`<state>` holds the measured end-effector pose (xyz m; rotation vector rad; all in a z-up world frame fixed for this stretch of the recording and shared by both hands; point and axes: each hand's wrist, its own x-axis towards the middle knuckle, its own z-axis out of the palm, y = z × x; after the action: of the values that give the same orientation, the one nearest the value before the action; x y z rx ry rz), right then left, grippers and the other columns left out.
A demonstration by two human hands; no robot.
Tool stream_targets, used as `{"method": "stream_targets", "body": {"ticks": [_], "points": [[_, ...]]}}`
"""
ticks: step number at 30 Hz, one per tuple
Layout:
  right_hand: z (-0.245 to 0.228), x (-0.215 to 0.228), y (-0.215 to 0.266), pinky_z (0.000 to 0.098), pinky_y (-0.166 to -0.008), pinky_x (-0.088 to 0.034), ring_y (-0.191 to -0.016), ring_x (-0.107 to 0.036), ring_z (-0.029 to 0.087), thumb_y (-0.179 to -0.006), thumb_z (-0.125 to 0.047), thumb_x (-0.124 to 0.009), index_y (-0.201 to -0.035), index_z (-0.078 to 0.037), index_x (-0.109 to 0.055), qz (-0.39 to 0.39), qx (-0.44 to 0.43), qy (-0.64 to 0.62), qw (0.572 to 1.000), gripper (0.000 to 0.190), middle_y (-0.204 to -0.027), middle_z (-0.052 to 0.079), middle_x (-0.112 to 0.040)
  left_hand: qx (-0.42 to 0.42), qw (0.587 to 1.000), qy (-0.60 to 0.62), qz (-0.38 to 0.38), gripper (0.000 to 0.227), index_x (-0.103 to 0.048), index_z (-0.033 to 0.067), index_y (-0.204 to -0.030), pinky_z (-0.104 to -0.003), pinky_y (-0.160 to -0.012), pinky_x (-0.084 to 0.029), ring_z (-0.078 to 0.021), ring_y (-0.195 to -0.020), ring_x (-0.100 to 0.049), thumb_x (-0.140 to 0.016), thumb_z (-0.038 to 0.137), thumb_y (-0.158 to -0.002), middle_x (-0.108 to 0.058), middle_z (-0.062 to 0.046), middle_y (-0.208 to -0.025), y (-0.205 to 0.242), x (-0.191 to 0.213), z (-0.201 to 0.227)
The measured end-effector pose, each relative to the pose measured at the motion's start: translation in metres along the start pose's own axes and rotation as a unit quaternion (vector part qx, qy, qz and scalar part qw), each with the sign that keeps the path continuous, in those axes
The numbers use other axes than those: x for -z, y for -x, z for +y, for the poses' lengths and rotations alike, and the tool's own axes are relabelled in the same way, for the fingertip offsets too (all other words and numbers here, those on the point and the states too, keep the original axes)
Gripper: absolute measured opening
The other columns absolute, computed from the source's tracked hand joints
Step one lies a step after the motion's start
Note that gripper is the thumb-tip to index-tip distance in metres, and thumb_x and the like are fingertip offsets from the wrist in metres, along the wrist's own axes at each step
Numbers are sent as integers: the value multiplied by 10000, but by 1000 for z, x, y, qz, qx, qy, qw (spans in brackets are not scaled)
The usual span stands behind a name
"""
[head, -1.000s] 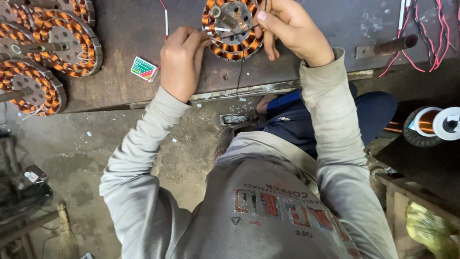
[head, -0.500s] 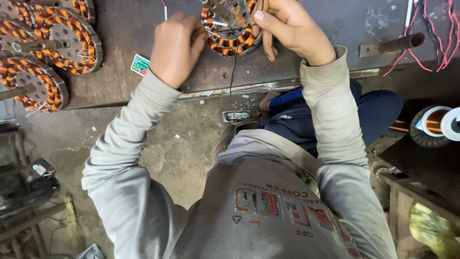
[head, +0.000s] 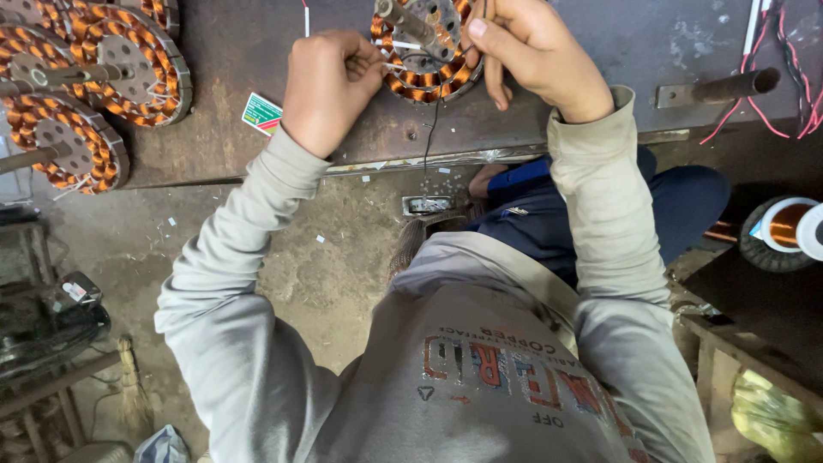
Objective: The person sits on the floor and works on a motor stator, stripping wire insulation, inserting wires into slots, and securing them with white tape. They use scissors to cut wires and a screwdriver to adjust components.
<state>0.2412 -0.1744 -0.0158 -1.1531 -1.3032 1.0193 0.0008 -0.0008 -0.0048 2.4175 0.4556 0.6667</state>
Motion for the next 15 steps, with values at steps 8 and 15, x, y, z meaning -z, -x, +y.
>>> {"method": "stream_targets", "body": {"ticks": [8,15], "points": [[-3,-1,1,242,-511,-408,-536,-566,123,-1195,-186,-464,-1125,-20,-485,13,-8,0,1000,182,-956,110,-638,19,991,116,-62,55,-746,-41,-986,-254,-695,-621,-112,-762,-766,-715,-10,-952,-779,-121,-899,-2,4,-5],[2,3,5,239,-494,-394,-543,-573,112,-1190,-213,-463,-1133,-34,-489,37,-19,28,999,189,-969,90,-645,-221,965,-79,-116,118,-737,1,-1070,-407,-844,-560,-318,-983,-688,-750,40,-960,-690,-125,-1038,-6,30,3]]}}
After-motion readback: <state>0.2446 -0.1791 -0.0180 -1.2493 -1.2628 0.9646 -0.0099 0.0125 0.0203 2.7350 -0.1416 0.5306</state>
